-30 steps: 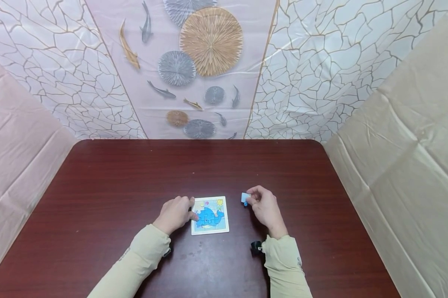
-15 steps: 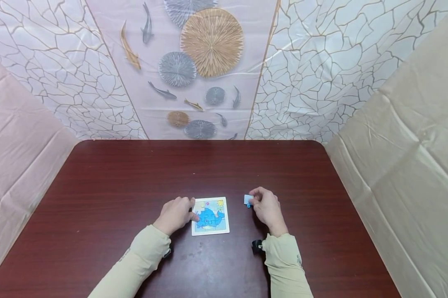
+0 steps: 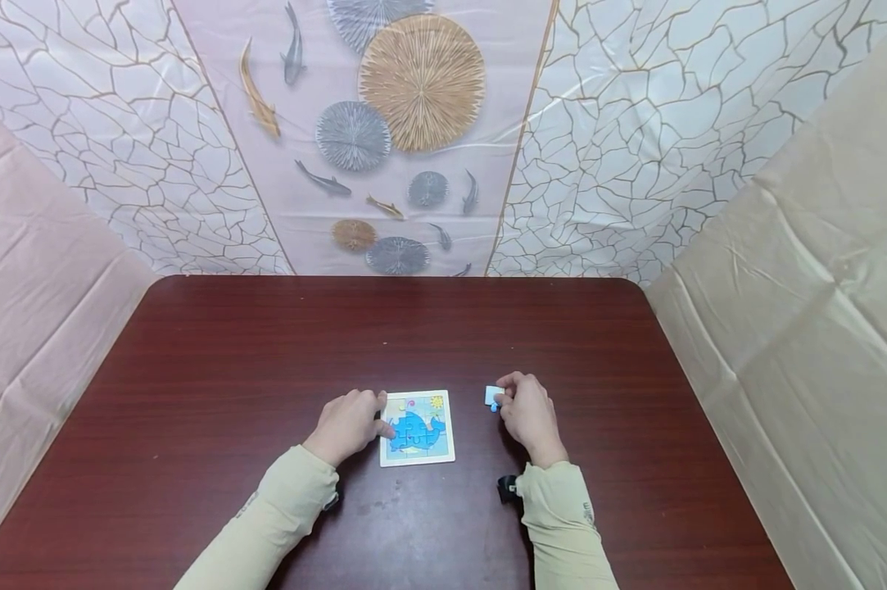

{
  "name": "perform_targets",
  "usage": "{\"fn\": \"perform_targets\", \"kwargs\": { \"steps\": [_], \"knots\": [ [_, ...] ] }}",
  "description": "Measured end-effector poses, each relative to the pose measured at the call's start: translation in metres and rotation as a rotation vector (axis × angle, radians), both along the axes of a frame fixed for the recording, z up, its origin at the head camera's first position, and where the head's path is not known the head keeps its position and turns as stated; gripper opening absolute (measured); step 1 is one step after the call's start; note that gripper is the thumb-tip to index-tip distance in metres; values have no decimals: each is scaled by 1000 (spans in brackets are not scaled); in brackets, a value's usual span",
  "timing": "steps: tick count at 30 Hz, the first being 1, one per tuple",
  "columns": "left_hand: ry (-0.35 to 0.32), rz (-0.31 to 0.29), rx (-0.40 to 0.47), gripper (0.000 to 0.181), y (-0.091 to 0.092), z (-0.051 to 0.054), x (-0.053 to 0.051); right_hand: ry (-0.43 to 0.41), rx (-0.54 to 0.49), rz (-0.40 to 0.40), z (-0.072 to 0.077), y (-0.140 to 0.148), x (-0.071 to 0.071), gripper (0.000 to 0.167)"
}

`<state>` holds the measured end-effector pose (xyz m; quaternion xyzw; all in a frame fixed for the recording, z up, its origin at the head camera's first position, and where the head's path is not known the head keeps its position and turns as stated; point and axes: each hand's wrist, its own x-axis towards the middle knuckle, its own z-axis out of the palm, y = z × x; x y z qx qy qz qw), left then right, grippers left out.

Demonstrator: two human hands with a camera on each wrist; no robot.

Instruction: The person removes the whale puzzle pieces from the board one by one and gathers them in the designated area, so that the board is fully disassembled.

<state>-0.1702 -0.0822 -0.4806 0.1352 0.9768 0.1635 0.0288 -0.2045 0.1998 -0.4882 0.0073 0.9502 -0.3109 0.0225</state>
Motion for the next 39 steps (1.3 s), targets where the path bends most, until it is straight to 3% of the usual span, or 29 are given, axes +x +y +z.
{"fn": "perform_targets", "kwargs": {
  "steps": [11, 19, 39],
  "knots": [
    [-20, 5, 4, 44, 0, -1, -1, -14, 15, -1, -1, 0, 0, 17],
    [-16, 2, 2, 34, 0, 0, -1, -6, 27, 18, -1, 0, -1, 18],
    [-27, 1, 6, 42, 0, -2, -1, -33, -7, 14, -4, 1, -4, 17]
  ]
}}
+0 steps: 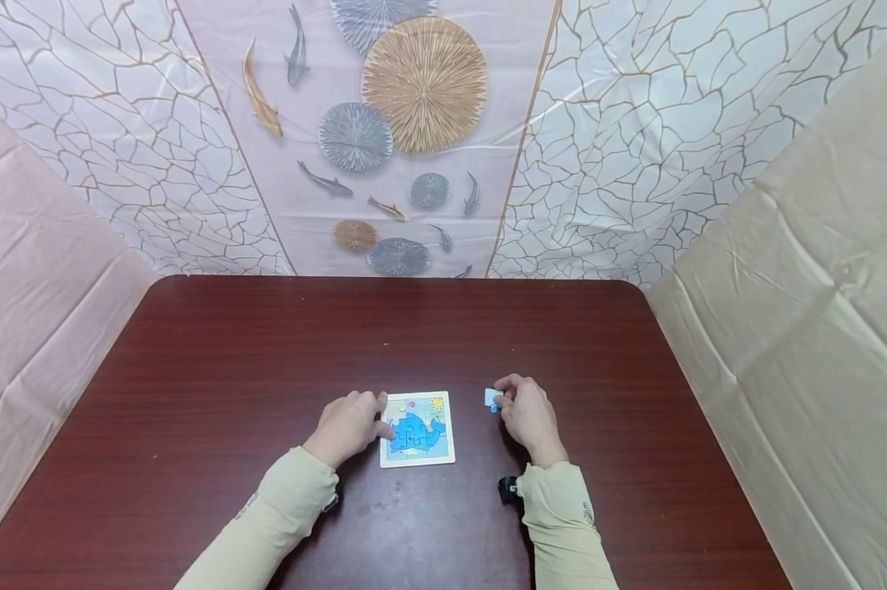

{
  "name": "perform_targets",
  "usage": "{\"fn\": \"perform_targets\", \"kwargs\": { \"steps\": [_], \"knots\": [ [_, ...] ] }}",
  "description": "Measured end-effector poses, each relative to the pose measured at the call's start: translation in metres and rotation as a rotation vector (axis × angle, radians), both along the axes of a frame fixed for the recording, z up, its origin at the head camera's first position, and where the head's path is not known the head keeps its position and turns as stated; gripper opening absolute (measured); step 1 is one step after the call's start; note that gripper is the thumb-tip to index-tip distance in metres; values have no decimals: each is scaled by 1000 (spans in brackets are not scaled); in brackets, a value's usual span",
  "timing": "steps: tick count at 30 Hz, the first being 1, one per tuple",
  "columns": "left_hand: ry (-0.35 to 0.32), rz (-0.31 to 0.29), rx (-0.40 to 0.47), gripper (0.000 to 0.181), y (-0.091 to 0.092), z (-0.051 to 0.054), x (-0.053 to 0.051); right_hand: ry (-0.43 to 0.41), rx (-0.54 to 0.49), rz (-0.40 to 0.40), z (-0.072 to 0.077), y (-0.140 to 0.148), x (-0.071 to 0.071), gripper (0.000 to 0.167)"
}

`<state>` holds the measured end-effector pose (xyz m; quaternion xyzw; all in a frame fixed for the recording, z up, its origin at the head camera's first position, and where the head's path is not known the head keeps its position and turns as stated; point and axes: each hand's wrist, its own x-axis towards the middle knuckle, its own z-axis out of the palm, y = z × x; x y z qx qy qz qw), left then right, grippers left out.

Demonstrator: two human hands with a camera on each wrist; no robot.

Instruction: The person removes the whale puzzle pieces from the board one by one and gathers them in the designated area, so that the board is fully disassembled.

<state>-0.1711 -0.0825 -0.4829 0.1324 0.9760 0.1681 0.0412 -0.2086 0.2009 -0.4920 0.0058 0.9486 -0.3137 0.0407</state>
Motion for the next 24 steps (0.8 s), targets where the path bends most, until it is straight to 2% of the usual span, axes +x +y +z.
{"fn": "perform_targets", "kwargs": {
  "steps": [9, 15, 20, 24],
  "knots": [
    [16, -5, 2, 38, 0, 0, 1, 22, -15, 17, -3, 2, -1, 16],
    [18, -2, 1, 49, 0, 1, 1, 60, -35, 16, 0, 3, 2, 18],
    [17, 1, 6, 50, 0, 2, 1, 93, -34, 8, 5, -5, 6, 19],
    [2, 8, 12, 49, 1, 2, 2, 106, -54, 35, 8, -16, 9, 18]
  ]
}}
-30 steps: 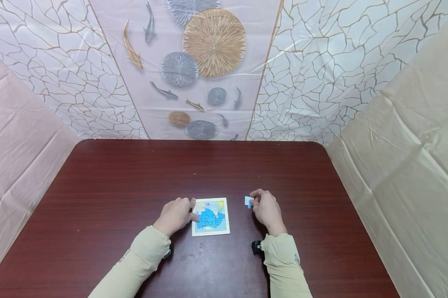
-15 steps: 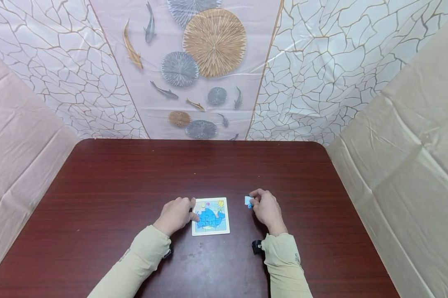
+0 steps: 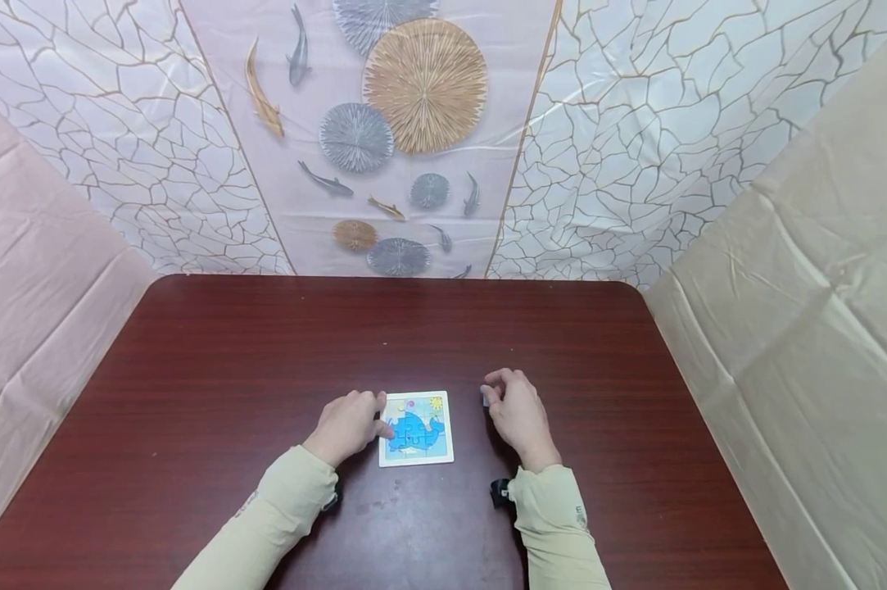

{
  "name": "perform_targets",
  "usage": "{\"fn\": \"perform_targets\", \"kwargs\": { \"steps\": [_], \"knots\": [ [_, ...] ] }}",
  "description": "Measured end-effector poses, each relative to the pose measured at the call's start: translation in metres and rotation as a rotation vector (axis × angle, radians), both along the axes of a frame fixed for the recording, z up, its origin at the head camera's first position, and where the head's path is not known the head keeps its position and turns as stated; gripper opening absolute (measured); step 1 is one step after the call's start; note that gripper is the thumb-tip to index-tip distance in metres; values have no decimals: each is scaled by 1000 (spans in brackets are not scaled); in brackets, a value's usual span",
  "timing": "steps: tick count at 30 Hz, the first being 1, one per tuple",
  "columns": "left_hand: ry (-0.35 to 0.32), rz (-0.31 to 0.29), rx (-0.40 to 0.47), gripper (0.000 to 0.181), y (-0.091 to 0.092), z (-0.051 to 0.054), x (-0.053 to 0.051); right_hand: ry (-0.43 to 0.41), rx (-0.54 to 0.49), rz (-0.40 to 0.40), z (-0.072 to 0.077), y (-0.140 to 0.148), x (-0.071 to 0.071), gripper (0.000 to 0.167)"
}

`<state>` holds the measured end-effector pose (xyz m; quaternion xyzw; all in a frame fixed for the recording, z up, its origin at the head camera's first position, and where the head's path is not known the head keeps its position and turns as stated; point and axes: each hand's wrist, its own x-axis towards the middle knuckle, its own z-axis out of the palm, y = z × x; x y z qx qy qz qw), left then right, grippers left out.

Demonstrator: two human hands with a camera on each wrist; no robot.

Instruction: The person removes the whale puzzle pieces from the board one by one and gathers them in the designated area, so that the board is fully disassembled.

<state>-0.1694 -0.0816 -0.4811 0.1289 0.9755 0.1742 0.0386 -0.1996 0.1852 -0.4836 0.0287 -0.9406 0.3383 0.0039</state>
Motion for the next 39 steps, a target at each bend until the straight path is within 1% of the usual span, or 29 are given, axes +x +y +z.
{"fn": "perform_targets", "kwargs": {
  "steps": [7, 11, 14, 17, 23, 26, 30, 36, 39],
  "knots": [
    [-9, 1, 0, 48, 0, -1, 0, 27, -2, 60, 4, -28, 9, 18],
    [-17, 5, -3, 49, 0, -1, 0, 26, -12, 103, 6, -45, 13, 18],
    [-28, 9, -10, 49, 1, -1, -1, 4, -10, 142, 7, -55, 13, 20],
    [-37, 10, -22, 50, 1, -1, -1, -20, 12, 186, 7, -63, 13, 25],
    [-32, 5, -34, 56, 1, -2, -2, -11, 68, 268, 3, -73, 14, 38],
    [-30, 7, -32, 59, 1, -2, -2, -13, 79, 303, 1, -77, 16, 41],
    [-37, 6, -28, 60, 0, -2, -2, -23, 99, 335, -2, -81, 18, 40],
    [-37, 4, -24, 61, 0, -3, -2, 8, 172, 368, -4, -84, 19, 41],
    [-34, 5, -24, 61, -1, -3, -2, 11, 186, 378, -4, -86, 19, 39]
  ]
}}
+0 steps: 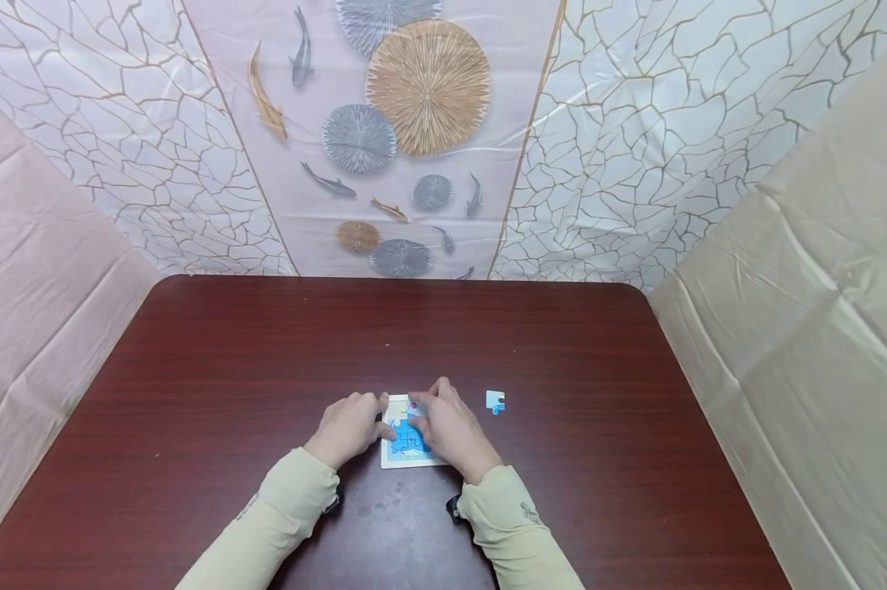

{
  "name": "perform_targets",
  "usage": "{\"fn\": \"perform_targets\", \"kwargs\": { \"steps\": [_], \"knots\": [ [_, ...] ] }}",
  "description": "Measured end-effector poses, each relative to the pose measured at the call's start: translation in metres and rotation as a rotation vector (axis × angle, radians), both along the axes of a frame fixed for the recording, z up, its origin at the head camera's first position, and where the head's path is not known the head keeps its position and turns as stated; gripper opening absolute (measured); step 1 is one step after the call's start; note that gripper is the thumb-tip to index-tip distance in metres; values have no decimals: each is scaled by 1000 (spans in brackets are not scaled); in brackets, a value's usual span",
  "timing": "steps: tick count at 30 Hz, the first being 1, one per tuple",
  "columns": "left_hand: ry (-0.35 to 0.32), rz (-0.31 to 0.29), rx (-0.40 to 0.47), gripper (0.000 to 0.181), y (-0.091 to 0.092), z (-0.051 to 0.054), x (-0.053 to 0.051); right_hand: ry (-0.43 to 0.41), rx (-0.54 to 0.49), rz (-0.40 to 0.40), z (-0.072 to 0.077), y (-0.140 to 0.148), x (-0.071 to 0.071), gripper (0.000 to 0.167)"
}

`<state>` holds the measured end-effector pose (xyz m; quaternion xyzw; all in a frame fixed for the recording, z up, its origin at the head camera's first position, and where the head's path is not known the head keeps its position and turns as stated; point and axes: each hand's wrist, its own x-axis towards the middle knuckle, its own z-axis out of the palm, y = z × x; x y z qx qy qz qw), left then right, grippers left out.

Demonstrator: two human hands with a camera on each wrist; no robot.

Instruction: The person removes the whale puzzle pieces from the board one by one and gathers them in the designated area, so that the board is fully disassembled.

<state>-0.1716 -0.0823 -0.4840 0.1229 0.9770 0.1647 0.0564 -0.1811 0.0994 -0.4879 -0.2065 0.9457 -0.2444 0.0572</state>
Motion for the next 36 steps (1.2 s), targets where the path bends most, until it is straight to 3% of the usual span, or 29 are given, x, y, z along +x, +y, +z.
{"fn": "perform_targets", "kwargs": {
  "steps": [13, 25, 36],
  "knots": [
    [7, 0, 1, 59, 1, 2, 1, -7, 15, 7, 2, -1, -3, 31],
    [13, -3, -9, 55, 1, 3, 1, -110, 54, 29, 9, -6, -18, 27],
    [4, 6, -6, 57, 2, 2, 1, -174, 37, -5, 12, -9, -20, 27]
  ]
}}
